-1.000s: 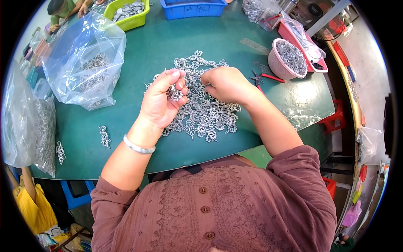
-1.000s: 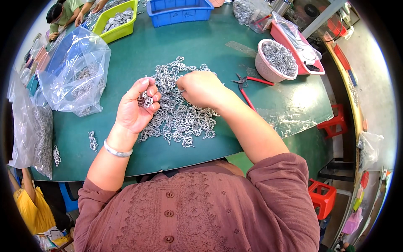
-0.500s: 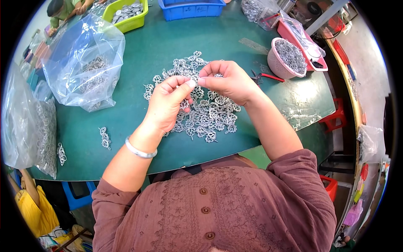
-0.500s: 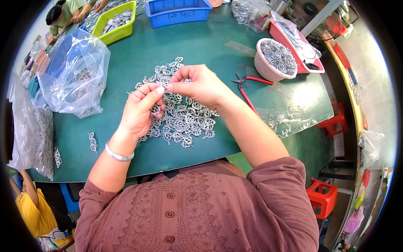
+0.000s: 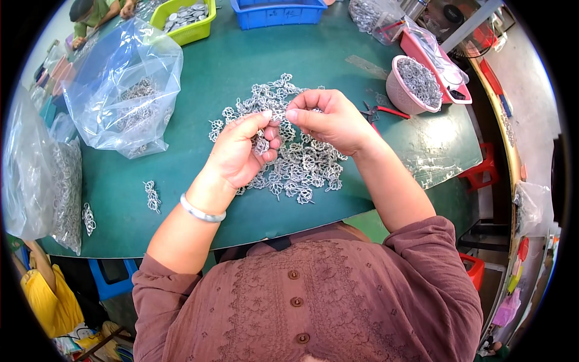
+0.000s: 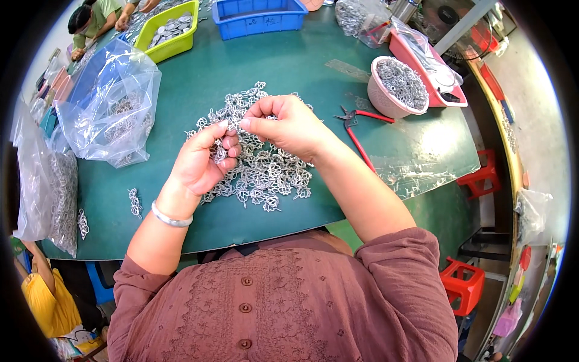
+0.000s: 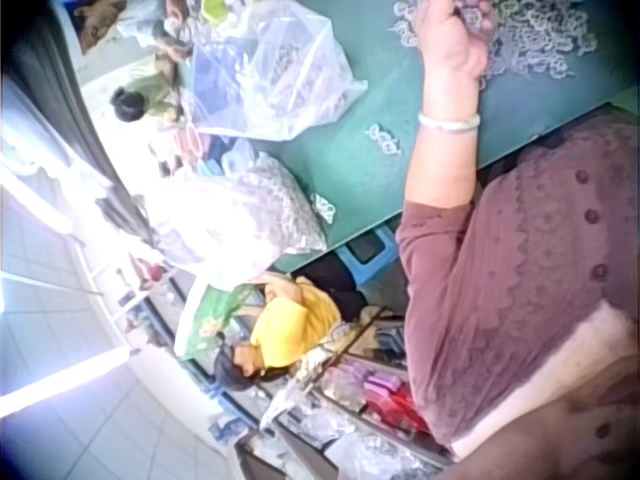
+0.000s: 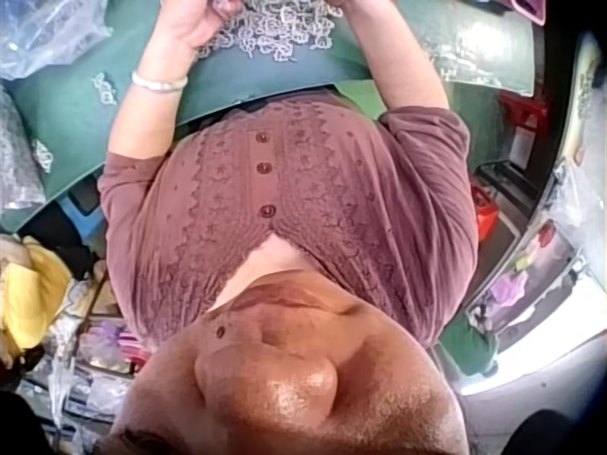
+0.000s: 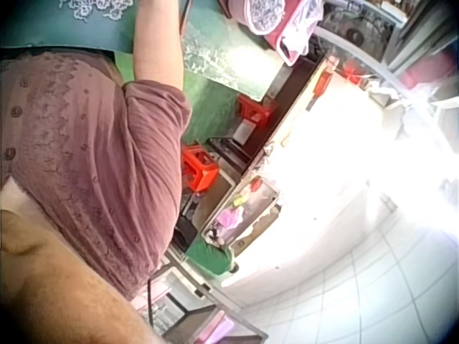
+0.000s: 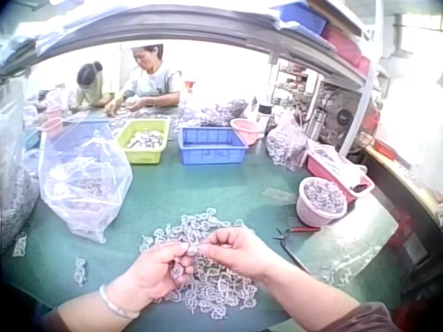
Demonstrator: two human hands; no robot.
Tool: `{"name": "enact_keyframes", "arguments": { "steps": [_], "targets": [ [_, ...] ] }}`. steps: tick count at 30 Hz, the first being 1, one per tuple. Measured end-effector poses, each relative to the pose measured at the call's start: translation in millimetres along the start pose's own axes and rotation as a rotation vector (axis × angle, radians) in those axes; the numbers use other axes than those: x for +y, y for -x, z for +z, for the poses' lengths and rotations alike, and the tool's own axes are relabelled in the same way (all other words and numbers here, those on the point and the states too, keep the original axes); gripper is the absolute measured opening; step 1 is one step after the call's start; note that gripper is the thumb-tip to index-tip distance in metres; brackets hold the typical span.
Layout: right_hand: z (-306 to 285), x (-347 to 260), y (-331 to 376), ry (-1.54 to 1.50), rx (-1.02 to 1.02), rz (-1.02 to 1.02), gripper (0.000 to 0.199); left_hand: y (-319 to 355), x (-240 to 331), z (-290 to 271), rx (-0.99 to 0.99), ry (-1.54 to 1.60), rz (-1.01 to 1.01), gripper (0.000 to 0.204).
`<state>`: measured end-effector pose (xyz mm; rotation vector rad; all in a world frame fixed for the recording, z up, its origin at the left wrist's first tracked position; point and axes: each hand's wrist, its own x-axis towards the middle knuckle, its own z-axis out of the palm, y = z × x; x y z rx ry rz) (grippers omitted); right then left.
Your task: The person assembles small metal decorative links by hand, picking up individual pieces from a large pile and interlocking them together.
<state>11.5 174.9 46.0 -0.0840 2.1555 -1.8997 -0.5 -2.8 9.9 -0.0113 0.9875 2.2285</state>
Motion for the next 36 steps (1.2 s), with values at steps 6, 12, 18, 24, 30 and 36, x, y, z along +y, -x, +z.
{"name": "enact_keyframes", "arguments": {
  "steps": [6,12,18,24,30,36],
  "targets": [
    [3,0,0,0.020,0.007,-0.042,0.018,-1,0,-1,-0.035,0.068,-0.055,0.015],
    [5,3,1,0.059,0.018,-0.125,0.016,-1,0,-2,-0.069,0.096,-0.076,0.016],
    [0,1,3,0.301,-0.004,-0.332,0.021,2,1,0,-0.043,0.054,-0.095,0.019],
    [-1,0,4,0.012,-0.039,-0.131,0.021,2,3,-2,-0.114,0.029,-0.074,0.024],
    [-20,14,-6,-0.958,-0.134,-0.133,0.022,-2,6,-9,-0.087,0.048,-0.048,0.028],
    [-27,20,-12,-0.606,0.000,-0.079,0.023,-4,6,-6,-0.014,0.078,-0.022,0.026]
  ]
}}
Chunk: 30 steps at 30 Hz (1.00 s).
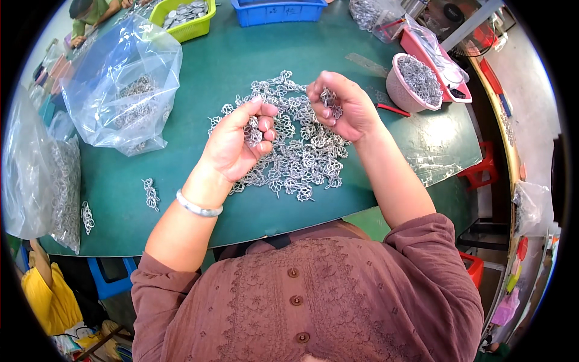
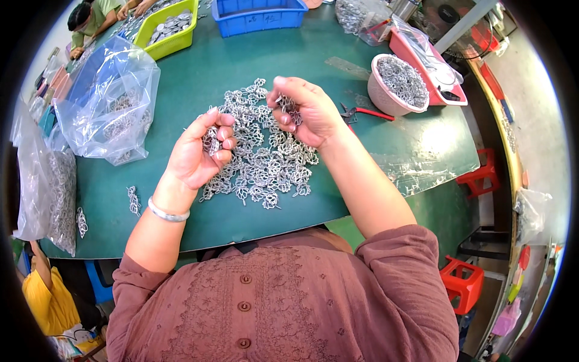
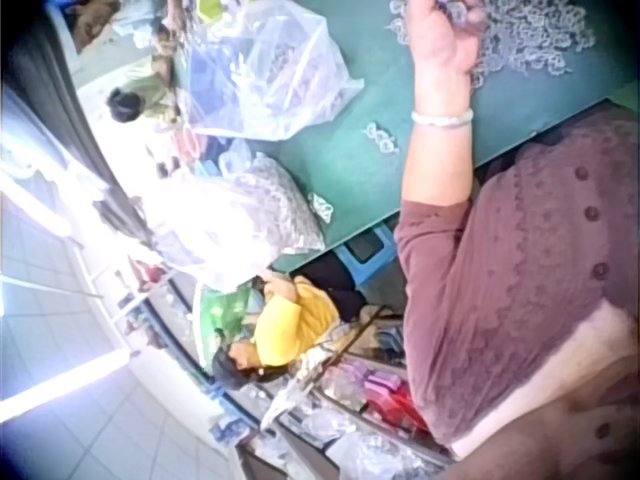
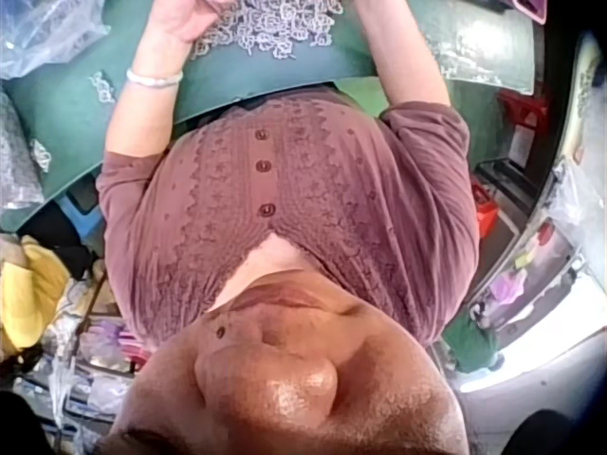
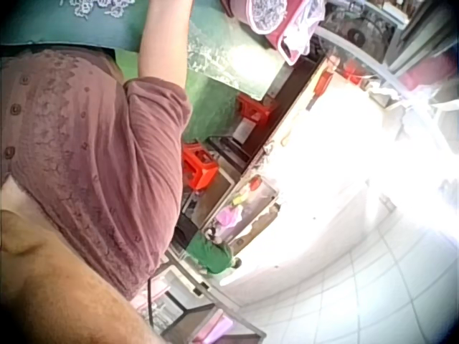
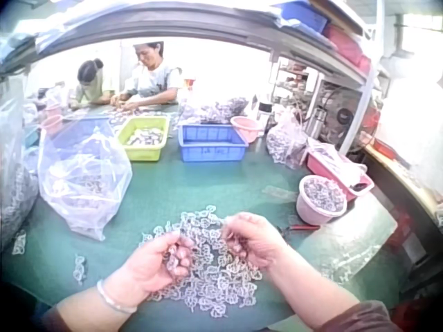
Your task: The person assembles small metal decorative links by hand, picking up individual pieces from a large pile and interlocking them together.
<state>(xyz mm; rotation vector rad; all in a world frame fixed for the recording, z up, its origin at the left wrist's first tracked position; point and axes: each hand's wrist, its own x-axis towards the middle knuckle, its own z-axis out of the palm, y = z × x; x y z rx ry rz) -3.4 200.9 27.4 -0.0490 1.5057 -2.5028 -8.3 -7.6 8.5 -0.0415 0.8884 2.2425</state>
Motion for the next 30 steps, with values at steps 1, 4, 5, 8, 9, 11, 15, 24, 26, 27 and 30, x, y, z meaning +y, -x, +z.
{"name": "enact_keyframes", "arguments": {
  "steps": [1,4,5,8,9,11,15,24,26,27,30],
  "targets": [
    [0,0,-1,0.000,0.001,0.001,0.023,0,0,-1,0.000,0.001,-0.001,0.026],
    [7,0,-7,1.102,-0.053,-0.172,0.017,1,1,-3,-0.006,-0.006,0.027,0.025],
    [6,2,-8,1.313,-0.088,-0.262,0.019,2,1,-2,0.013,-0.009,0.040,0.024],
    [7,6,-10,1.696,-0.279,-0.183,0.022,1,1,-2,0.019,-0.016,0.055,0.022],
    [9,8,-9,1.696,-0.278,-0.182,0.022,0,1,-2,0.007,-0.020,0.059,0.022],
    [17,12,-5,1.888,-0.288,-0.088,0.020,-1,0,-3,0.001,-0.022,0.065,0.021],
    [20,13,-5,1.910,-0.275,-0.089,0.016,0,0,0,0.035,-0.060,0.090,0.020],
    [17,19,-5,1.834,-0.233,-0.183,0.011,0,-1,0,0.055,-0.111,0.100,0.018],
    [19,20,-5,1.883,-0.255,-0.191,0.010,0,-1,0,0.057,-0.115,0.101,0.018],
    [19,20,-6,1.883,-0.254,-0.192,0.010,0,-1,0,0.058,-0.119,0.101,0.018],
    [18,19,-8,1.881,-0.286,-0.189,0.009,0,-1,0,0.061,-0.131,0.108,0.018]
  ]
}}
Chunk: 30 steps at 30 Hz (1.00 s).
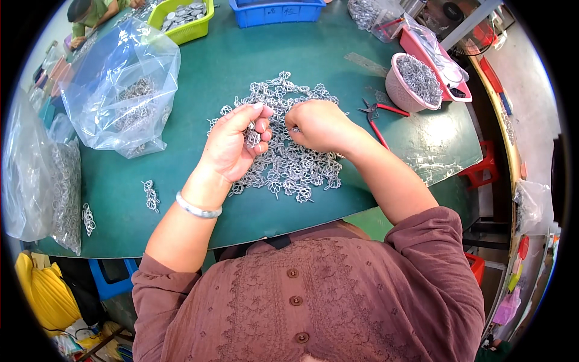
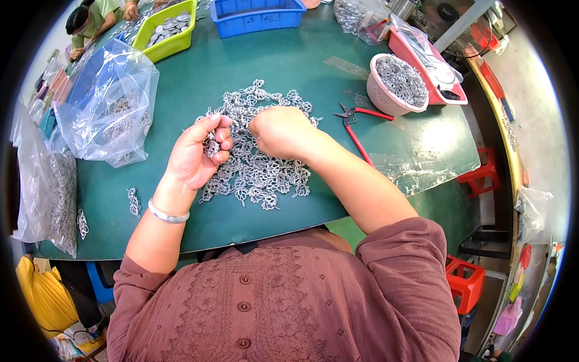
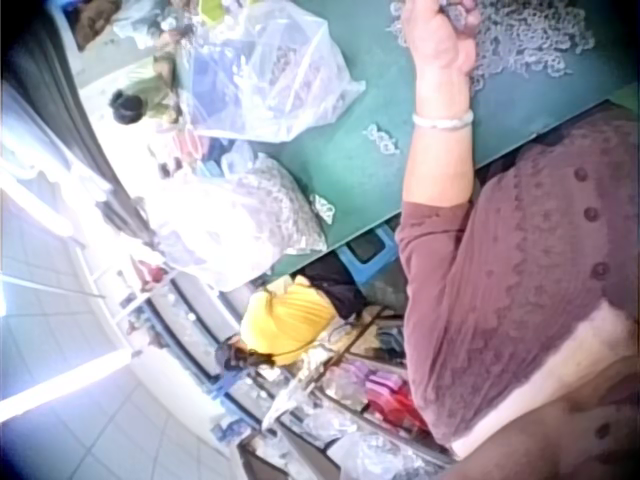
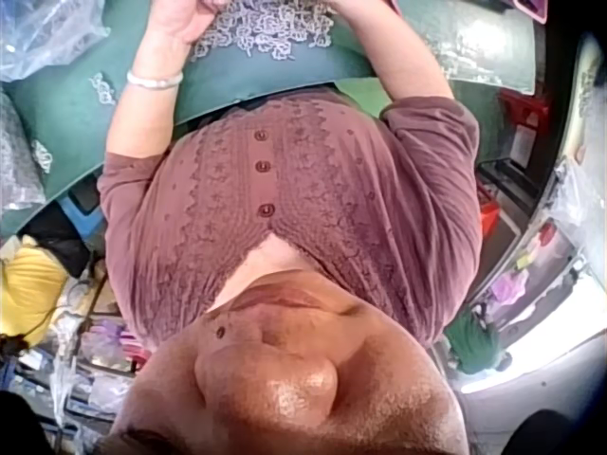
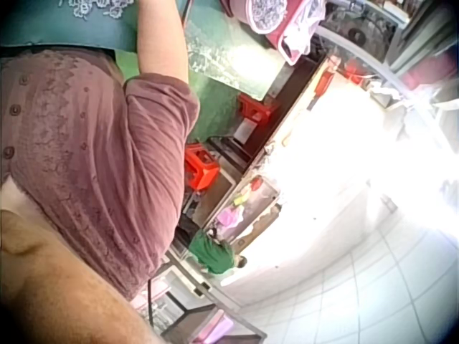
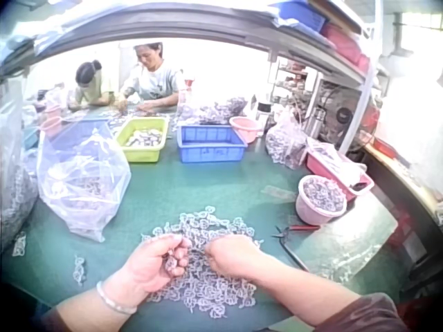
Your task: The person assembles small metal decorative links by hand, picking up individual pieces from a large pile and interlocking them together.
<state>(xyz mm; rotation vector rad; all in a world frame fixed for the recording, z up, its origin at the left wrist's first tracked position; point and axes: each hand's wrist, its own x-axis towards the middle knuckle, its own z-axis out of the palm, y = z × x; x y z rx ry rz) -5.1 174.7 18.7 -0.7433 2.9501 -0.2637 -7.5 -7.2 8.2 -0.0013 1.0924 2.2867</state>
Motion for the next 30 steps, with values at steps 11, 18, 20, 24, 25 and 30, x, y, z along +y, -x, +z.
{"name": "enact_keyframes", "arguments": {
  "steps": [11,18,20,24,25,30],
  "targets": [
    [-20,10,5,-0.685,0.085,0.167,0.012,4,-2,8,0.068,-0.226,0.054,0.013],
    [-27,-11,10,-1.064,0.207,0.223,0.014,8,-8,14,0.062,-0.270,0.070,0.013],
    [-28,-12,10,-1.104,0.218,0.236,0.015,5,-8,9,0.054,-0.220,0.044,0.012],
    [-29,-11,12,-1.131,0.209,0.228,0.017,6,-5,11,0.030,-0.097,-0.026,0.013],
    [-29,-11,13,-1.154,0.194,0.250,0.018,5,-4,11,0.029,-0.097,-0.026,0.013],
    [-31,-12,14,-1.093,0.185,0.190,0.022,5,-4,9,0.024,0.030,-0.114,0.016]
  ]
}}
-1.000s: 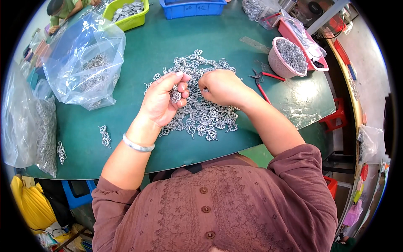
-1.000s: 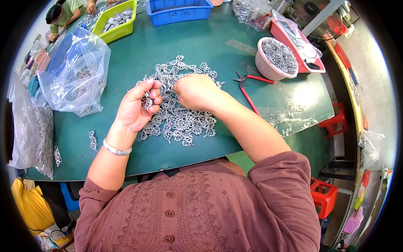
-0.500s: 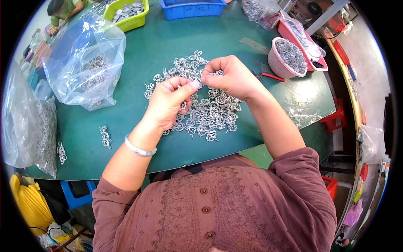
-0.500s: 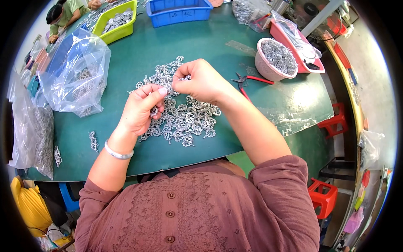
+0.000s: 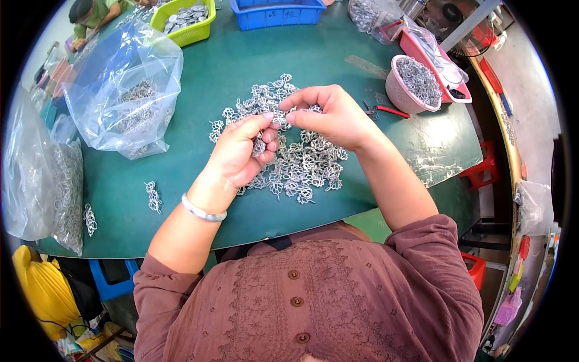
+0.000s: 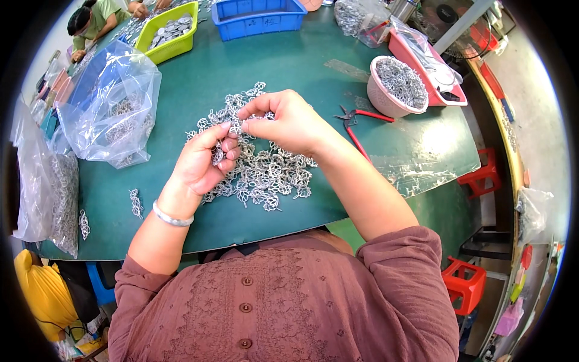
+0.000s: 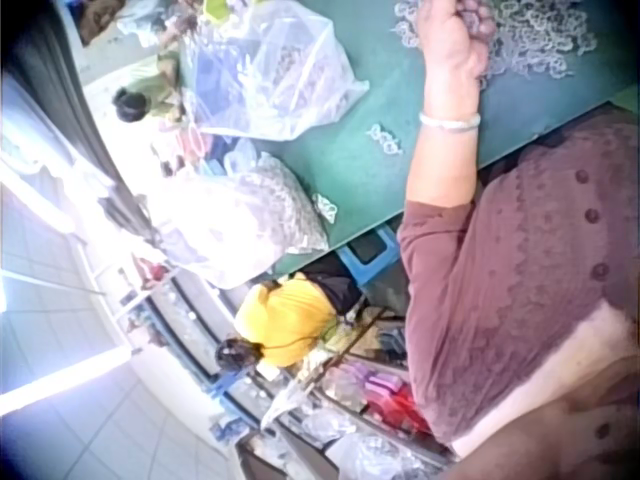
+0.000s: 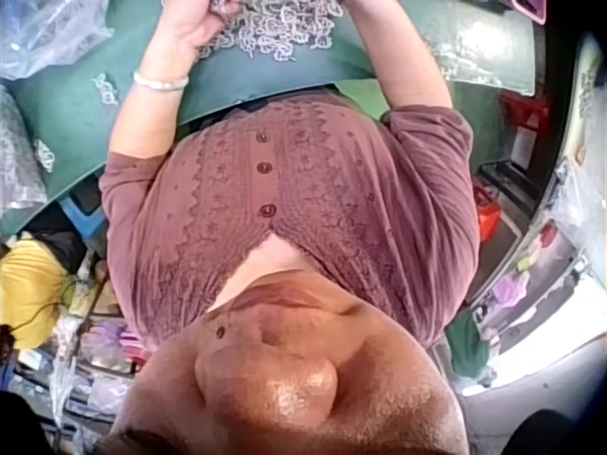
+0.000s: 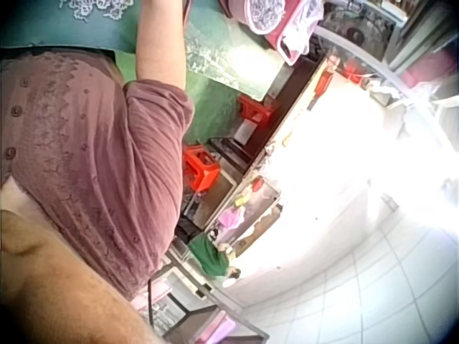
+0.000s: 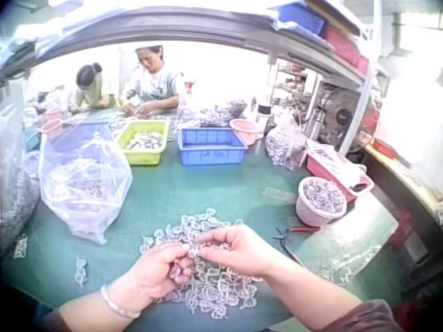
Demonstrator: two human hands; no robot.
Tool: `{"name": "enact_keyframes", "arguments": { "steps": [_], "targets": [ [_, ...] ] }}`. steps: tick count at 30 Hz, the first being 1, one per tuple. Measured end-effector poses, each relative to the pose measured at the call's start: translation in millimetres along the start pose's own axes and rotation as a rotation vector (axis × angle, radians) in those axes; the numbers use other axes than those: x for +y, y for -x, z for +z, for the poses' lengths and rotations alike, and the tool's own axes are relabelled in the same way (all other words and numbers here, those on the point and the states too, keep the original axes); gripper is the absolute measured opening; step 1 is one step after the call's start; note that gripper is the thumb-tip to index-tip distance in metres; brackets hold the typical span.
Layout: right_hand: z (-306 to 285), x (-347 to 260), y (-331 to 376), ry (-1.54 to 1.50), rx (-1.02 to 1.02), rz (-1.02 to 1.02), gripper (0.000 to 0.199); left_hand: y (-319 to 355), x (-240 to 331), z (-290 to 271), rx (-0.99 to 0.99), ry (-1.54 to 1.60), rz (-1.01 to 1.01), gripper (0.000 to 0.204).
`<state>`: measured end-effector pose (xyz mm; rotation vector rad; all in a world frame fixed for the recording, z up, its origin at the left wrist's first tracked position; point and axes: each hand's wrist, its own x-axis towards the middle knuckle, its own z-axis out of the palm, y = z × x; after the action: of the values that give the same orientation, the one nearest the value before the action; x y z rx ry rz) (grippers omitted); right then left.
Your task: The person assembles small metal decorative links by hand, picking up individual pieces from a large pile and interlocking them together.
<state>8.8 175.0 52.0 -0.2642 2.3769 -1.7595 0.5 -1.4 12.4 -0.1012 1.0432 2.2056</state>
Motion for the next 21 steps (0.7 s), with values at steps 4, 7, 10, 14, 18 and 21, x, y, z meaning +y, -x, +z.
{"name": "enact_keyframes", "arguments": {
  "steps": [4,7,10,14,18,21],
  "targets": [
    [2,1,0,0.028,-0.074,-0.015,0.025,-1,0,-4,-0.036,0.076,-0.064,0.017],
    [4,1,0,-0.015,-0.142,-0.058,0.024,0,1,-4,-0.046,0.109,-0.083,0.018],
    [2,10,0,-0.015,-0.094,-0.111,0.023,1,0,1,-0.074,0.089,-0.097,0.019],
    [-13,4,6,-0.017,-0.036,-0.043,0.019,-1,-1,-1,-0.034,0.005,-0.109,0.024],
    [-63,-8,15,0.008,0.243,-0.015,0.019,1,0,-5,-0.058,0.024,-0.076,0.023],
    [-135,-2,19,0.458,0.587,-0.225,0.020,0,-1,-3,-0.044,0.007,-0.051,0.021]
  ]
}}
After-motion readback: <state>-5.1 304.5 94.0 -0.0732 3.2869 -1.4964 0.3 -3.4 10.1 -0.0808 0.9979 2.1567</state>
